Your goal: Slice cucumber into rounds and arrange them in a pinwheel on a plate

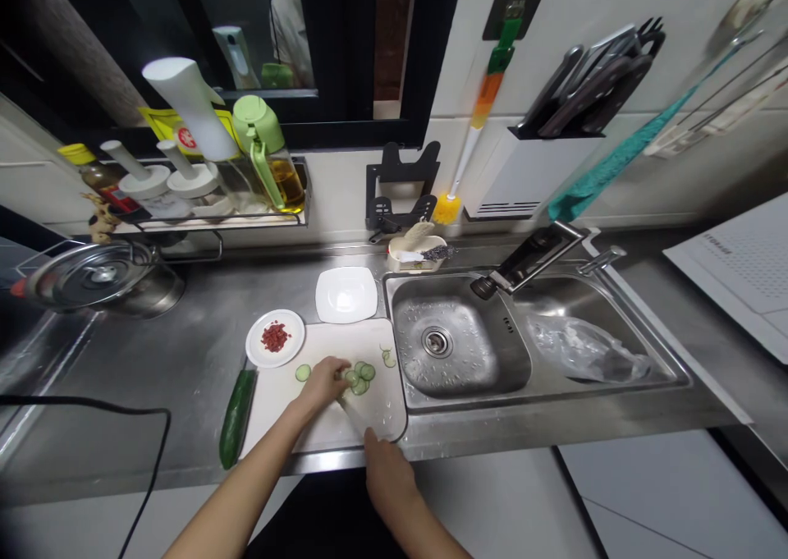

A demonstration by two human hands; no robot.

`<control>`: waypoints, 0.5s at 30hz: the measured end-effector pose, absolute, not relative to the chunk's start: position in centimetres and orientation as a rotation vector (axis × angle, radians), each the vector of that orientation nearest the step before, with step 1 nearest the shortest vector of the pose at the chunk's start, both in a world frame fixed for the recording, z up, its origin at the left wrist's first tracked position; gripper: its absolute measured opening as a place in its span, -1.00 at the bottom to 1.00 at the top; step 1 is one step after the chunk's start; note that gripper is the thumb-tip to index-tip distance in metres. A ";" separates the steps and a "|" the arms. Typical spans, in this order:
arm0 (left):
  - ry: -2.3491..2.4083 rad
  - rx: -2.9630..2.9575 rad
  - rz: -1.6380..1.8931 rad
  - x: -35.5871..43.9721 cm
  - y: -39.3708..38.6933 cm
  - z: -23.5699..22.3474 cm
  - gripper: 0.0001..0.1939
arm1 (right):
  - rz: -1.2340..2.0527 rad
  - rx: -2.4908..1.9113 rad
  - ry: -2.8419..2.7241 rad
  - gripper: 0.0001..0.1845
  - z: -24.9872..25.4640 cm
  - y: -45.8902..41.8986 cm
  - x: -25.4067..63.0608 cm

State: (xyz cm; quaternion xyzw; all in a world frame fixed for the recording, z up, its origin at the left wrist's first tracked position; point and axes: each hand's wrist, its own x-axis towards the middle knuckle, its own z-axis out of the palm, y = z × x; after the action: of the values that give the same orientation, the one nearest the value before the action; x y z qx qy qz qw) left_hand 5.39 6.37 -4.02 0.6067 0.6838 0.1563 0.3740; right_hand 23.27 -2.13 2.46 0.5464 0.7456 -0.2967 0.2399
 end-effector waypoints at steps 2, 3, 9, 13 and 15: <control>1.728 1.572 0.341 5.7 6.8 -4.0 -0.70 | -0.816 1.504 2.038 -0.36 2.5 -2.2 23.3; 1.727 1.577 0.323 5.7 6.9 -4.0 -0.73 | -0.820 1.508 2.035 -0.36 2.5 -2.2 23.3; 1.725 1.549 0.353 5.8 7.0 -3.7 -0.82 | -0.827 1.502 2.012 -0.36 2.7 -2.2 23.3; 1.703 1.523 0.385 5.6 6.7 -3.3 -0.85 | -0.805 1.499 2.020 -0.35 2.1 -2.2 23.4; 1.734 1.493 0.405 5.2 6.3 -3.1 -0.86 | -0.799 1.494 2.038 -0.35 2.0 -2.2 23.4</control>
State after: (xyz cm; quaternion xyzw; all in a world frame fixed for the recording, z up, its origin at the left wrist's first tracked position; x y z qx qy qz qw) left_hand 5.19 6.31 -3.11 0.5896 0.6847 0.1598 0.3976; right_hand 23.41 -2.23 1.99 0.5468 0.7459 -0.2925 0.2431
